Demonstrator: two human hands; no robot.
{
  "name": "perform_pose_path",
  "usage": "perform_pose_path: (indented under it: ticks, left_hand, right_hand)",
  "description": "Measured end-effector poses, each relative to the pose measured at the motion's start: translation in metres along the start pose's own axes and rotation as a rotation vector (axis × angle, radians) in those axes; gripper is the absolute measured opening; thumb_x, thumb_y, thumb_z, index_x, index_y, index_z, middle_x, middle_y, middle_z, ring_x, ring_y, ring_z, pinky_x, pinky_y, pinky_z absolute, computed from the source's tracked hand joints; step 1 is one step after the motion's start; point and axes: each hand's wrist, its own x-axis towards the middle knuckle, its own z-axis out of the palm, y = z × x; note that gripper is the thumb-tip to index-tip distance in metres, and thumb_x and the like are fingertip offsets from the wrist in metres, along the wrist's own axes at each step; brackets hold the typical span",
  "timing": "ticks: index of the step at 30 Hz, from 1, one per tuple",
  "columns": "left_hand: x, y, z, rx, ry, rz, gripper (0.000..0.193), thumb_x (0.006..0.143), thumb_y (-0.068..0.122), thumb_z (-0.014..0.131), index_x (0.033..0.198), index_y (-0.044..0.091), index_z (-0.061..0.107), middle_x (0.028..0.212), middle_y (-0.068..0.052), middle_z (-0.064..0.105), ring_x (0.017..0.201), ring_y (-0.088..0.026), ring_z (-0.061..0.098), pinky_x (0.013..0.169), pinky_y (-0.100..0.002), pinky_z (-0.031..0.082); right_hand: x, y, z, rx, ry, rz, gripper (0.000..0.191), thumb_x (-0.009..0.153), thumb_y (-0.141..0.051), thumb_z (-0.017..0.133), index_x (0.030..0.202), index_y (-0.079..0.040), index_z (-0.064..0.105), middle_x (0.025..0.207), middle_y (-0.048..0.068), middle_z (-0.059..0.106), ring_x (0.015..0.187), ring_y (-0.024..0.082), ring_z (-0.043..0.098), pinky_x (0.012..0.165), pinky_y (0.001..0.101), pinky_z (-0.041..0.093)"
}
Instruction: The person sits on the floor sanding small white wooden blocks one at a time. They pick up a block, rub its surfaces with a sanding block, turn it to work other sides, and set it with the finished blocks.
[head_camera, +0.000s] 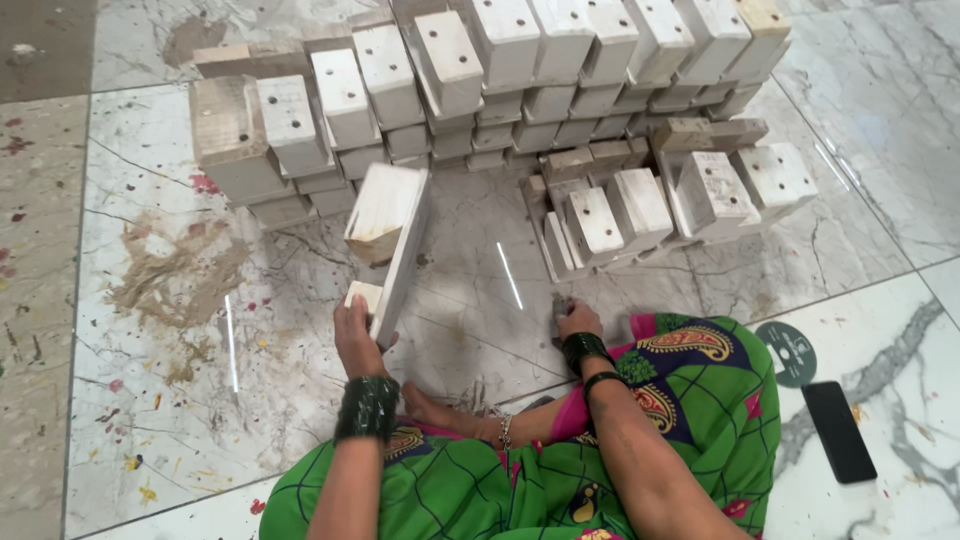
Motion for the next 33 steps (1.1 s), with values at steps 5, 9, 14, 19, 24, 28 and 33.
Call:
perform_pose_path:
  ticks: [5, 9, 14, 19, 24, 28, 33]
  left_hand:
    - [-0.067, 0.005, -0.007, -0.574, -0.013, -0.1, 0.044, 0.102, 0.04, 0.059, 0.129, 0.005, 0.055, 0.109, -0.011, 0.065, 0.093, -0.027, 0.068, 0.072, -0.048, 0.062]
    - [-0.079, 0.017, -0.013, -0.761, -0.005, -0.15, 0.056, 0.096, 0.046, 0.062, 0.133, 0.004, 0.057, 0.119, -0.013, 0.067, 0.1, -0.032, 0.069, 0.077, -0.055, 0.061]
    - [-0.079, 0.045, -0.023, -0.91, 0.065, -0.137, 0.064, 0.089, 0.051, 0.064, 0.137, 0.009, 0.055, 0.127, -0.011, 0.067, 0.109, -0.036, 0.068, 0.081, -0.061, 0.057]
    - [-0.084, 0.066, -0.043, -1.008, 0.065, -0.146, 0.073, 0.086, 0.053, 0.067, 0.144, 0.011, 0.054, 0.133, -0.011, 0.066, 0.112, -0.038, 0.067, 0.085, -0.059, 0.056]
    - [-0.088, 0.074, -0.045, -1.091, 0.021, -0.11, 0.079, 0.088, 0.053, 0.068, 0.153, 0.012, 0.05, 0.139, -0.014, 0.064, 0.112, -0.042, 0.065, 0.09, -0.057, 0.053]
    - [-0.091, 0.073, -0.043, -1.079, 0.033, -0.112, 0.081, 0.088, 0.054, 0.067, 0.153, 0.01, 0.049, 0.139, -0.016, 0.063, 0.114, -0.043, 0.064, 0.091, -0.058, 0.053]
    - [-0.09, 0.065, -0.04, -1.128, 0.008, -0.118, 0.079, 0.089, 0.052, 0.066, 0.151, 0.005, 0.05, 0.138, -0.018, 0.064, 0.113, -0.045, 0.064, 0.09, -0.059, 0.053]
  right_hand:
    - [-0.022, -0.038, 0.038, 0.054, -0.031, -0.044, 0.041, 0.076, -0.02, 0.071, 0.115, -0.009, 0.068, 0.108, 0.021, 0.073, 0.104, 0.041, 0.069, 0.094, 0.0482, 0.055]
    - [-0.062, -0.115, 0.092, 0.142, -0.106, -0.333, 0.028, 0.081, -0.006, 0.063, 0.109, -0.004, 0.067, 0.106, 0.023, 0.073, 0.103, 0.043, 0.068, 0.09, 0.0501, 0.055]
    - [-0.084, -0.186, 0.114, 0.239, -0.204, -0.595, 0.024, 0.08, -0.009, 0.068, 0.102, -0.015, 0.076, 0.104, 0.016, 0.072, 0.093, 0.039, 0.068, 0.082, 0.0474, 0.055]
    - [-0.054, -0.105, 0.066, -0.048, -0.112, -1.31, 0.031, 0.083, -0.004, 0.061, 0.103, -0.022, 0.076, 0.103, 0.004, 0.066, 0.095, 0.028, 0.061, 0.082, 0.0411, 0.053]
    - [-0.06, -0.013, 0.05, -0.139, -0.352, -1.635, 0.041, 0.08, -0.013, 0.064, 0.119, -0.022, 0.072, 0.114, 0.004, 0.065, 0.11, 0.027, 0.062, 0.093, 0.042, 0.052]
    - [-0.065, -0.075, 0.099, -0.108, -0.466, -1.621, 0.04, 0.087, -0.016, 0.065, 0.127, -0.02, 0.068, 0.115, 0.006, 0.064, 0.107, 0.028, 0.061, 0.089, 0.0409, 0.052]
    - [-0.073, -0.207, 0.145, -0.065, -0.35, -1.27, 0.027, 0.088, -0.009, 0.06, 0.106, -0.02, 0.077, 0.111, 0.003, 0.071, 0.102, 0.027, 0.065, 0.087, 0.0412, 0.055]
